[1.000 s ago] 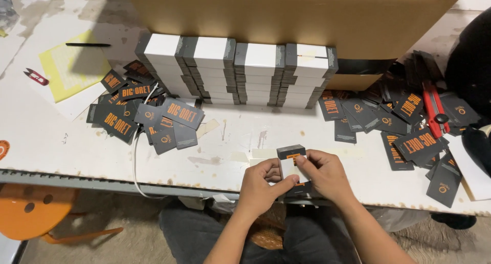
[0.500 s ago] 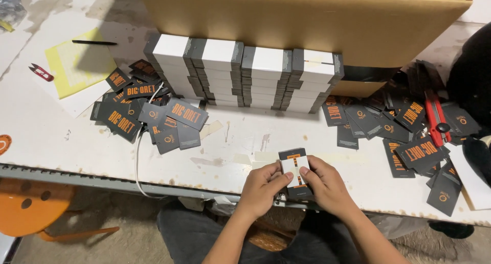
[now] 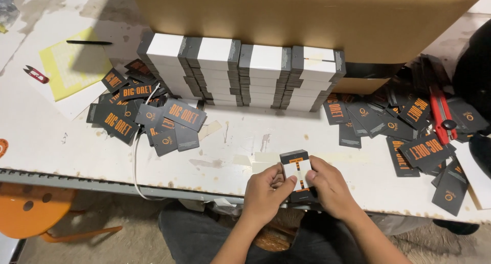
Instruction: The person sits on the floor and organizes small black cards with orange text. They pick up cards from a pile on the table, align them into a neat stack, and place the stack into a cardboard box filled with similar cards.
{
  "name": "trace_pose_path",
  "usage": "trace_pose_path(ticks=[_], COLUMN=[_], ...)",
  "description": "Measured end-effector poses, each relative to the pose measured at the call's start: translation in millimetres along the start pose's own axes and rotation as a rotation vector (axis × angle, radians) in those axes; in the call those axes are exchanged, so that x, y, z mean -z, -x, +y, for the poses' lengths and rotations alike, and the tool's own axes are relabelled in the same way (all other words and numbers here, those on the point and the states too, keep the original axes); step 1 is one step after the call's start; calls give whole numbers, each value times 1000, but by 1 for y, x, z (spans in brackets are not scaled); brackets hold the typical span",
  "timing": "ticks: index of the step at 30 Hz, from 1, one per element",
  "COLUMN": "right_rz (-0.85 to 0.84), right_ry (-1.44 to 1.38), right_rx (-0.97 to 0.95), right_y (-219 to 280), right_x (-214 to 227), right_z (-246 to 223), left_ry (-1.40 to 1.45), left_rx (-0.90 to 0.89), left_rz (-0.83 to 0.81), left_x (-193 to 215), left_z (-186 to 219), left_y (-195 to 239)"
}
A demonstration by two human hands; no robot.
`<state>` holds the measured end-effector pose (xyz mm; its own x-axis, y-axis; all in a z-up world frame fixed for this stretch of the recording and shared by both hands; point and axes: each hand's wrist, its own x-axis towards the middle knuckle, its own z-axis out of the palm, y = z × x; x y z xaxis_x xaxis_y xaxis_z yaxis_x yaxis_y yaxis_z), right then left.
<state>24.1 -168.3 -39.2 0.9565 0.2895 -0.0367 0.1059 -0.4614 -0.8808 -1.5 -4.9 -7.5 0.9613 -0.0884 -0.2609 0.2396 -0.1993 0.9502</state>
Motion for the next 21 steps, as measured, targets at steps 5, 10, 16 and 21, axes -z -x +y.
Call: trace_pose_path(ticks=[5, 10, 16, 21], right_rz=[-15, -42, -46, -68], right_ry=[128, 98, 30, -24], right_rx=[-116, -82, -46, 30], right_y=[-4, -4, 0, 0], right_x=[-3, -1, 1, 4], right_z=[-12, -20, -27, -23], left_ry=[55, 111, 170, 233], left_rx=[-77, -55, -58, -44], left_rz=[20, 21, 23, 37], left_x=[0, 0, 0, 0], left_z=[-3, -2, -4, -4], left_y=[-1, -1, -1, -2])
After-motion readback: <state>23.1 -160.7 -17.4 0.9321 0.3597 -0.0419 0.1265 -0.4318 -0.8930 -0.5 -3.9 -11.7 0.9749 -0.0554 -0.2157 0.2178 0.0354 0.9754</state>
